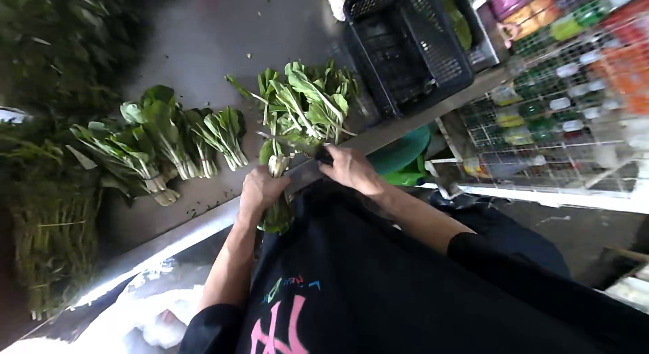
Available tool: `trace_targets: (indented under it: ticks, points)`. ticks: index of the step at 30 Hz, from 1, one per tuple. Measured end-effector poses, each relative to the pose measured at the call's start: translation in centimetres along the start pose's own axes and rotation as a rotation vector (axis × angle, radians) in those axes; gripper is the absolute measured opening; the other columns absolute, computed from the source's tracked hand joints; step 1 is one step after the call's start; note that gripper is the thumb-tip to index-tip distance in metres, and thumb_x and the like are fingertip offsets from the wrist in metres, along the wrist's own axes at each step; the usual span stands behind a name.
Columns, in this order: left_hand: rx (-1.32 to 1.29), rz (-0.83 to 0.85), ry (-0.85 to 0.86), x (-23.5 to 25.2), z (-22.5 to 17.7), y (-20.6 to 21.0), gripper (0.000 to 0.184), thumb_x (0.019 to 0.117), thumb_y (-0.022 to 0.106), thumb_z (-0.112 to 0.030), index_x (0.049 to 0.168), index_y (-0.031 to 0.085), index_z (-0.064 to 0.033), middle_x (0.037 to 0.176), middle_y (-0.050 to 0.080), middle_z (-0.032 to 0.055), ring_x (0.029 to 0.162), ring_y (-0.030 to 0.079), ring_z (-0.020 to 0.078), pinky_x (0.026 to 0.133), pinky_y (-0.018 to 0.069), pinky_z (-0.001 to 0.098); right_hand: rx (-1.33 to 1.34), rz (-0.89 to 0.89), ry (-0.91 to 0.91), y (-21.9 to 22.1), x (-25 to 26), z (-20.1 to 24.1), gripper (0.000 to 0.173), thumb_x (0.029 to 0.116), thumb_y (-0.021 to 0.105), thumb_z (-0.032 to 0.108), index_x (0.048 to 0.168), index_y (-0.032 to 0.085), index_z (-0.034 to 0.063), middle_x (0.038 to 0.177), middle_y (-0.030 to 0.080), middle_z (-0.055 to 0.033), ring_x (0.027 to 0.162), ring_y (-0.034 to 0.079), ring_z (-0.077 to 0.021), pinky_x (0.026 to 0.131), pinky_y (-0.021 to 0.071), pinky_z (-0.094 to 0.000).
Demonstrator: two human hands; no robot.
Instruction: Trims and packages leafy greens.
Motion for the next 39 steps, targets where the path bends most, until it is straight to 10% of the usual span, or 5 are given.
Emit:
trace_targets:
  ticks: [10, 16, 25, 32, 39]
  points:
    - [-0.011, -0.041, 0.136, 0.1, -0.3, 0.4, 0.037, 0.0891, 0.076, -0.043, 0.105, 0.074, -0.0091, 0.104, 0.073, 0.0176, 0.102, 0.069, 0.0372, 0.089, 0.0516, 0.0652, -0.103, -0.031, -0.298, -1.5, -2.8, 7.3, 0.037, 0.0912, 0.071, 0.042, 0.106, 0.067, 0.0078, 0.09, 0.07, -0.0117, 0.079, 0.071, -0.0309, 0.064, 0.0582, -0.053]
    - [-0.002, 0.012, -0.023, -1.0, 0.2, -0.2, 0.043, 0.0876, 0.071, -0.047, 0.105, 0.07, -0.0087, 0.094, 0.07, 0.0186, 0.091, 0.068, 0.0384, 0.077, 0.0526, 0.0648, -0.104, 0.088, -0.016, -0.1, 0.1, 0.8, 0.041, 0.0968, 0.067, 0.042, 0.122, 0.067, 0.01, 0.103, 0.073, -0.0165, 0.096, 0.072, -0.0368, 0.082, 0.0564, -0.0611]
    - [0.038, -0.037, 0.123, 0.0, -1.0, -0.2, 0.039, 0.0897, 0.076, -0.043, 0.109, 0.073, -0.0091, 0.107, 0.072, 0.0186, 0.104, 0.068, 0.0385, 0.089, 0.0514, 0.0657, -0.061, 0.002, -0.251, -1.3, -3.0, 6.2, 0.038, 0.0926, 0.07, 0.04, 0.111, 0.068, 0.0071, 0.097, 0.072, -0.0135, 0.086, 0.072, -0.0322, 0.072, 0.0584, -0.0553]
    - [0.038, 0.01, 0.003, 0.5, -0.7, -0.4, 0.046, 0.0854, 0.072, -0.049, 0.104, 0.069, -0.0076, 0.094, 0.07, 0.019, 0.091, 0.068, 0.039, 0.077, 0.0528, 0.0647, -0.012, 0.068, 0.125, -0.9, -0.7, -1.6, 0.037, 0.0987, 0.064, 0.041, 0.118, 0.067, 0.0095, 0.096, 0.072, -0.0162, 0.091, 0.071, -0.0362, 0.077, 0.0557, -0.0602]
    - [0.029, -0.05, 0.134, 0.4, -2.2, -1.2, 0.036, 0.0845, 0.077, -0.038, 0.104, 0.07, -0.0092, 0.089, 0.07, 0.0173, 0.087, 0.069, 0.0378, 0.074, 0.053, 0.0647, 0.056, 0.069, -0.041, -1.7, -1.8, 2.9, 0.037, 0.0958, 0.068, 0.04, 0.115, 0.069, 0.0084, 0.091, 0.072, -0.0137, 0.086, 0.072, -0.0323, 0.076, 0.0576, -0.0568]
Point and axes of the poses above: each hand's wrist, its own x-axis towards the middle knuckle, its own y-axis out of the palm, z = x × y, the point moved 9 cm from there along x, towards the middle knuckle
